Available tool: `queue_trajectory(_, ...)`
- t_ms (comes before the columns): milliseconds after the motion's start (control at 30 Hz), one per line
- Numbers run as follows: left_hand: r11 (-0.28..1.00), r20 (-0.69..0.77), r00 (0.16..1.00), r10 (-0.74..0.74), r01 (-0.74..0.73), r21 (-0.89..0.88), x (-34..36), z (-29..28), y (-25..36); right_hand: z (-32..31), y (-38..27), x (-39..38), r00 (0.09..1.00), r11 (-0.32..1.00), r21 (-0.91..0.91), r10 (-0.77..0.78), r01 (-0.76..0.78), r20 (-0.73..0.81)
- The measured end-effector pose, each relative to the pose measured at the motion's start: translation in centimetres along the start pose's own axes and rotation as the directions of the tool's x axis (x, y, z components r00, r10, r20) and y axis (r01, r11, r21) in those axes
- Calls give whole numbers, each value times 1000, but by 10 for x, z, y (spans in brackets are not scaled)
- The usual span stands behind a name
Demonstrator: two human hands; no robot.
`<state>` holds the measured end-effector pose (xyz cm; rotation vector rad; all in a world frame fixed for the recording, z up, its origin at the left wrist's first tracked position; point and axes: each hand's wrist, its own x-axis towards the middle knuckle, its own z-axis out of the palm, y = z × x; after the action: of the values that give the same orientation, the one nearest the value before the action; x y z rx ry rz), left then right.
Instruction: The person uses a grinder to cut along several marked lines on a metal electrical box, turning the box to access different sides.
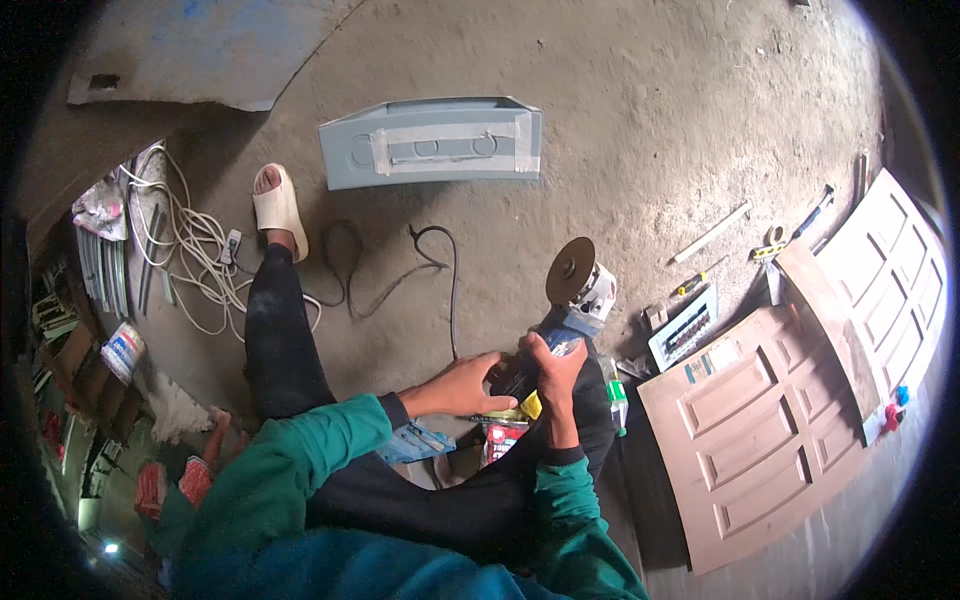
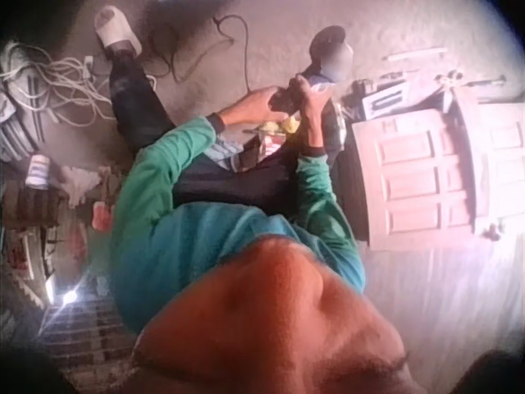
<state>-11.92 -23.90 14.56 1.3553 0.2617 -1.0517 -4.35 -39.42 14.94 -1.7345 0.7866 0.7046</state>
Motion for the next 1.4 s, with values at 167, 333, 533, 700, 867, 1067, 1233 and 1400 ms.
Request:
queue_trajectory(167,983,66,986,-150,142,116,-13,-9,3,18,-4,-27,997,994,106,9,-16,71)
queue_trajectory(333,980,61,984,-165,156,125,-35,-11,17,31,-23,-48,992,993,119,-4,-11,126)
queue_trajectory(533,989,61,987,-149,148,21,-54,-26,59,47,-98,-63,988,995,-50,-74,82,134)
queue_trajectory(700,993,16,996,-93,94,-76,-82,-31,88,47,-129,-78,988,987,-152,-26,49,152)
queue_trajectory(867,963,-68,982,-179,160,-219,-76,-8,97,37,-147,-64,956,989,-141,6,37,294)
queue_trajectory(1067,956,-197,959,-203,150,-252,-38,-7,108,30,-133,-17,960,961,-232,-88,153,267)
queue_trajectory(1233,965,-238,948,-211,163,-206,-43,1,114,31,-147,-28,964,982,-187,60,-10,260)
queue_trajectory(1400,912,-74,941,-331,299,-280,-53,-8,115,23,-140,-25,940,980,-11,192,-197,281)
